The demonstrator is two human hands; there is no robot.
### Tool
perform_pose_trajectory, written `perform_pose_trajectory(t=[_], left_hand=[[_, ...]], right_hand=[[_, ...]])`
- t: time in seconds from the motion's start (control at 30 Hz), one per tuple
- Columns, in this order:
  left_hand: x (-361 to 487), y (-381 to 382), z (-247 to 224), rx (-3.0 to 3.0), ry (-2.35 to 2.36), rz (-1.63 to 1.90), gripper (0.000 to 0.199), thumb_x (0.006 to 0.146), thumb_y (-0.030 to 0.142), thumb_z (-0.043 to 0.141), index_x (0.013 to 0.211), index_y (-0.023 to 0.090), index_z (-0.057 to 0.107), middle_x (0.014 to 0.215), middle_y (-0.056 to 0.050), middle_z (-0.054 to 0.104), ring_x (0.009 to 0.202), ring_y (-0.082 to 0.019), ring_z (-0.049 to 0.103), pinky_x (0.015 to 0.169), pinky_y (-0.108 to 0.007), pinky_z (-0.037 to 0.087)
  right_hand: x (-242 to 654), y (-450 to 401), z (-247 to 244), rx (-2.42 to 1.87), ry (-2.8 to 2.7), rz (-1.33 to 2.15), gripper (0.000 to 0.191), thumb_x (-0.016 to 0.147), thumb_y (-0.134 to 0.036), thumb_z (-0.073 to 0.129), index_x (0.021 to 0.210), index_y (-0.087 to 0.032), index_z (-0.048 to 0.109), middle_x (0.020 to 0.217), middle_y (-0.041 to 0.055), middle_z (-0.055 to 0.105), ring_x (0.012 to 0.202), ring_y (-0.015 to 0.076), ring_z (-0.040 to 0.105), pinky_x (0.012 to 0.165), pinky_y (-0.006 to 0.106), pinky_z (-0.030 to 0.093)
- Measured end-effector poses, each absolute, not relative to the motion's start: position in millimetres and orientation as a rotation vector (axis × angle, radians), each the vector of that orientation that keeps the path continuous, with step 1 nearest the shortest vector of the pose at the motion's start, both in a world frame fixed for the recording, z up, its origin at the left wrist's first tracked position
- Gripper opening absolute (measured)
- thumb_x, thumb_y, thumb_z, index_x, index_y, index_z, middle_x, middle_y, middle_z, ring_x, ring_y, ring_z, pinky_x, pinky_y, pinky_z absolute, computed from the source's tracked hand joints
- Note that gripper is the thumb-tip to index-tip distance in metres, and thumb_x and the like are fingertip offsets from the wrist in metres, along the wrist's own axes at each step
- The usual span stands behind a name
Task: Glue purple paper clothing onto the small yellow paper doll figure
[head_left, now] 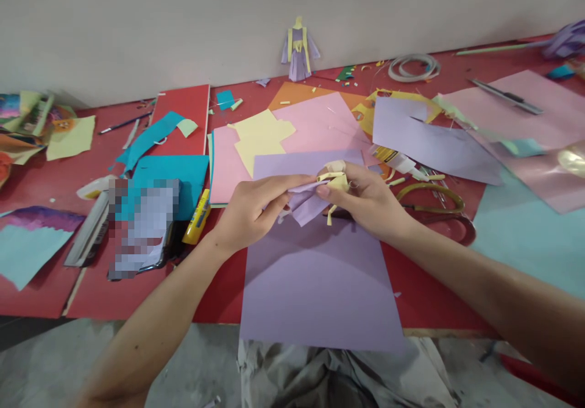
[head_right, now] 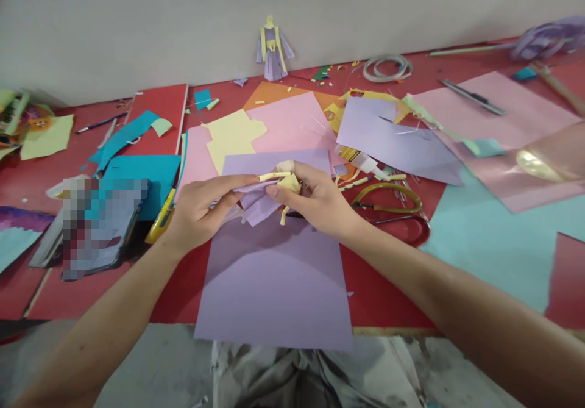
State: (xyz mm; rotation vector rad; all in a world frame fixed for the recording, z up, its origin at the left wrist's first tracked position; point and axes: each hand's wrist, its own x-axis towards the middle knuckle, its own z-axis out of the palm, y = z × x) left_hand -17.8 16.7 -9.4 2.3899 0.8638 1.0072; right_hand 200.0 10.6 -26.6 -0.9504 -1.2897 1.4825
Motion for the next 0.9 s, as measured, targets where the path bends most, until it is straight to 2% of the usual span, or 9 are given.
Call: perform_pose_trajectory(t=[0.27, 0.5, 0.6, 0.67, 0.77, 0.9], left_hand=[[-17.4, 20.5, -9.3, 2.619, 0.63, 1.142, 0.037, 0.094, 0.005, 0.047, 0.123, 0.021, 0.065, 0.1, -0.003, 0.078, 0.082, -0.01, 0.072, 0.071, -0.019, 0.056], [-18.6, 18.7, -2.7, 2.506, 0.396, 1.086, 0.028, 0.088, 0.007, 0.05, 0.106, 0.019, 0.068, 0.079, -0.002, 0.074, 0.066, -0.011, 0.066, 0.064, -0.021, 0.055], [-17.6, 16.9, -3.3, 2.489, 0.38, 1.004, 0.03, 0.086, 0.008, 0.051, 0.109, 0.02, 0.067, 0.079, -0.001, 0.074, 0.067, -0.011, 0.068, 0.064, -0.022, 0.055], [-16.1, 15.5, -6.1, 2.475, 0.403, 1.007, 0.032, 0.087, 0.009, 0.055, 0.114, 0.021, 0.066, 0.086, -0.001, 0.077, 0.07, -0.011, 0.07, 0.067, -0.02, 0.056], [-13.6, 14.0, -10.9, 2.43, 0.447, 1.058, 0.023, 0.092, 0.013, 0.061, 0.112, 0.022, 0.066, 0.094, -0.002, 0.08, 0.075, -0.01, 0.074, 0.071, -0.018, 0.058], [-11.7, 14.5, -13.9, 2.423, 0.418, 1.074, 0.01, 0.097, 0.017, 0.061, 0.102, 0.021, 0.069, 0.087, -0.002, 0.08, 0.077, -0.011, 0.077, 0.071, -0.016, 0.057]], right_hand=[[202.8, 11.6, -31.2, -0.943, -1.201, 1.584, 0.028, 0.072, -0.035, 0.087, 0.091, -0.022, 0.071, 0.075, -0.0035, 0.061, 0.063, 0.01, 0.058, 0.054, 0.021, 0.054], [207.3, 14.2, -20.0, -0.929, -1.086, 1.958, 0.033, 0.066, -0.039, 0.09, 0.079, -0.019, 0.067, 0.065, -0.0028, 0.062, 0.055, 0.0103, 0.06, 0.051, 0.021, 0.049], [209.3, 15.4, -17.0, -0.948, -1.117, 2.049, 0.032, 0.066, -0.038, 0.089, 0.079, -0.019, 0.067, 0.062, -0.0032, 0.061, 0.05, 0.0089, 0.055, 0.045, 0.02, 0.044], [210.6, 16.5, -17.3, -0.954, -1.122, 2.081, 0.031, 0.066, -0.037, 0.088, 0.079, -0.019, 0.067, 0.062, -0.0031, 0.061, 0.049, 0.0087, 0.055, 0.045, 0.02, 0.044], [212.2, 17.7, -18.6, -0.944, -1.125, 2.129, 0.03, 0.065, -0.036, 0.088, 0.08, -0.019, 0.067, 0.063, -0.0033, 0.06, 0.049, 0.0083, 0.054, 0.045, 0.019, 0.044], [212.8, 18.2, -18.4, -0.944, -1.105, 2.172, 0.037, 0.066, -0.034, 0.087, 0.096, -0.02, 0.071, 0.073, -0.0014, 0.065, 0.055, 0.0096, 0.058, 0.049, 0.02, 0.048]])
